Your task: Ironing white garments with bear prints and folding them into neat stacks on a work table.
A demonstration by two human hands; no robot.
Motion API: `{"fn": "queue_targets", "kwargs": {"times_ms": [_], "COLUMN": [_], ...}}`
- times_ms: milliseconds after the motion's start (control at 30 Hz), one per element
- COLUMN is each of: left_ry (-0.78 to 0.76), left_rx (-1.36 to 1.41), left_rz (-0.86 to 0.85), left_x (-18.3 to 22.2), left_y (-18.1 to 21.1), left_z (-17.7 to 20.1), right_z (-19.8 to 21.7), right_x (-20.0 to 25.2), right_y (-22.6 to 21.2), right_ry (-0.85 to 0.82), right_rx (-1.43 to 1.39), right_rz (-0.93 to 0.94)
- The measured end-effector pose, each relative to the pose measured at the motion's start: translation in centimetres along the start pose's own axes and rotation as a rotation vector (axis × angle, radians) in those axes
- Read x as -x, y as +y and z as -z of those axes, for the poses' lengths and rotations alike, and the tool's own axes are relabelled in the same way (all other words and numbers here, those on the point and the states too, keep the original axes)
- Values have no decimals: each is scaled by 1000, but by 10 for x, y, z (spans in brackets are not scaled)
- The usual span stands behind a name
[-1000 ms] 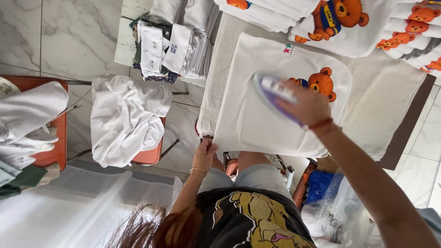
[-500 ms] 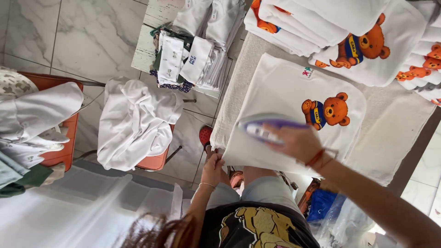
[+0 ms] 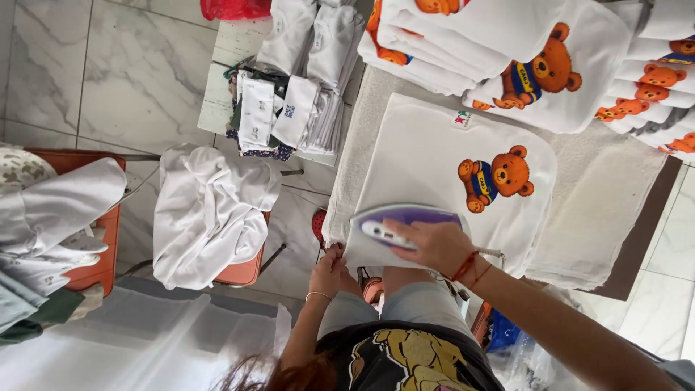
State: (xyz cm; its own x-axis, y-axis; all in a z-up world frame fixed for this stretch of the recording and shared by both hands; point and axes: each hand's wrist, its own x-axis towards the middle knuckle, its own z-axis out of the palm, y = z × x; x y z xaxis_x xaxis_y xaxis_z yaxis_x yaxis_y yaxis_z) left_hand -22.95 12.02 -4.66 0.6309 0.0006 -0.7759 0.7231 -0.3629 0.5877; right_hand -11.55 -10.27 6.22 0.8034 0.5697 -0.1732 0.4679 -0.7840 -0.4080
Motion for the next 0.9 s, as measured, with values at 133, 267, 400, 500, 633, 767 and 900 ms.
{"fn": "queue_targets", "kwargs": {"times_ms": [133, 267, 400, 500, 633, 767, 900], "left_ry": [4, 18, 36, 8, 12, -10, 0], "left_rx": [-132, -108, -232, -216, -115, -97, -206], "left_rz": [83, 114, 126, 142, 191, 179, 126], "left_x": [-8, -17, -31, -25, -24, -37, -38], "left_y": [11, 1, -20, -1, 9, -12, -21], "left_z": [-2, -16, -22, -22, -20, -24, -23], "right_z": [1, 33, 40, 37, 9, 49, 53], "right_x": [-44, -100, -93, -40, 33, 77, 128], "right_y": [57, 91, 70, 50, 46, 98, 116], "right_ry": [441, 226, -24, -140, 66, 233, 364], "right_rx": [118, -30, -137, -248, -60, -276, -407], "right_rz": [-312, -614, -512, -273, -227, -821, -1401]}}
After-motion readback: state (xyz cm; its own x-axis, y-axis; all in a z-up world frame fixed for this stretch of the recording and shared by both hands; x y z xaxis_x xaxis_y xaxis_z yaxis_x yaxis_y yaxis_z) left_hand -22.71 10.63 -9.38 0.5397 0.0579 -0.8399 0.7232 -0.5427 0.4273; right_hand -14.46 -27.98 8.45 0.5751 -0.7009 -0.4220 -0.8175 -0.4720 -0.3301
